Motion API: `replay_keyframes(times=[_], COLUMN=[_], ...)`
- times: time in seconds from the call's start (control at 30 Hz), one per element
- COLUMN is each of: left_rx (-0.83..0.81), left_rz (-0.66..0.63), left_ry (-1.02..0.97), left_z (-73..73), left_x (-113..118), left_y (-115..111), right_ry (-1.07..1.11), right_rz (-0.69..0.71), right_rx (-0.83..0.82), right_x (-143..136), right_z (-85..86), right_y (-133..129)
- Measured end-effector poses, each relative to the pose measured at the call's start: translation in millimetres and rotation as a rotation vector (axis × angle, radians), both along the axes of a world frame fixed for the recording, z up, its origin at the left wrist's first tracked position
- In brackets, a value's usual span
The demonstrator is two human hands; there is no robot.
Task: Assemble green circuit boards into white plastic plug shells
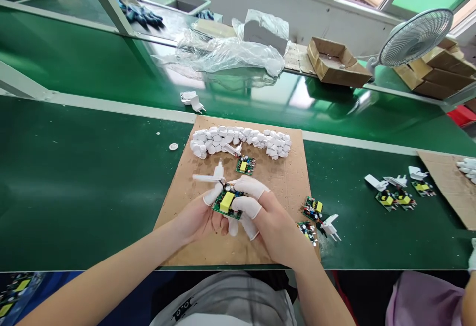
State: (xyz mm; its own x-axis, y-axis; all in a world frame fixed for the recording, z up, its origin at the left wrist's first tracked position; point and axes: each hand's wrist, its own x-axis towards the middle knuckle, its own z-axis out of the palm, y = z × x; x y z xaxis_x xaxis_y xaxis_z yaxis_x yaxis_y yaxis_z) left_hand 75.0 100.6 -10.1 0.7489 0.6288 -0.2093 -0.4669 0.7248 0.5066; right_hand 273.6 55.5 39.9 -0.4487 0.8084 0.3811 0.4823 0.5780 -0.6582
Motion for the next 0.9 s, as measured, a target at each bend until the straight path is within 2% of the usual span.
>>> replay_keyframes(times=[0.13, 0.17, 0.23, 0.33, 0.4, 0.47, 0.63, 0.77, 0.9], left_rx=[-0.048, -0.045, -0.043, -0.085, -0.132, -0.174, -0.218, -0.189, -0.113], left_rz=[0.115, 0.131, 0.139, 0.173, 0.224, 0.251, 0.267, 0.301, 0.255], left_ry=[-0.06, -0.067, -0.07, -0.026, 0.016, 0.021, -0.024, -0.027, -0.038], left_z=[8.7, 10.7, 13.9, 16.7, 17.5, 18.0, 18.5, 15.7, 11.2], left_x=[-5, -5, -5, -3, -2, -2, -2, -1, -1], left_y=[2, 2, 3, 3, 3, 4, 3, 3, 4], right_ry=[-0.232, -0.263, -0.303, -0.59, -0.828, -0.916, -0.93, -0.875, -0.747], right_rz=[0.153, 0.139, -0.006, -0.208, -0.227, -0.232, -0.223, -0.208, -0.243], right_rx=[0.031, 0.038, 0.075, 0.045, -0.003, -0.003, 0.041, 0.022, -0.027], right_x=[20, 26, 36, 40, 34, 25, 14, 15, 21], right_z=[26.1, 31.5, 36.1, 25.9, 12.6, -0.2, -16.5, -18.7, -16.2], right_y=[15, 25, 55, 108, 138, 157, 167, 163, 168])
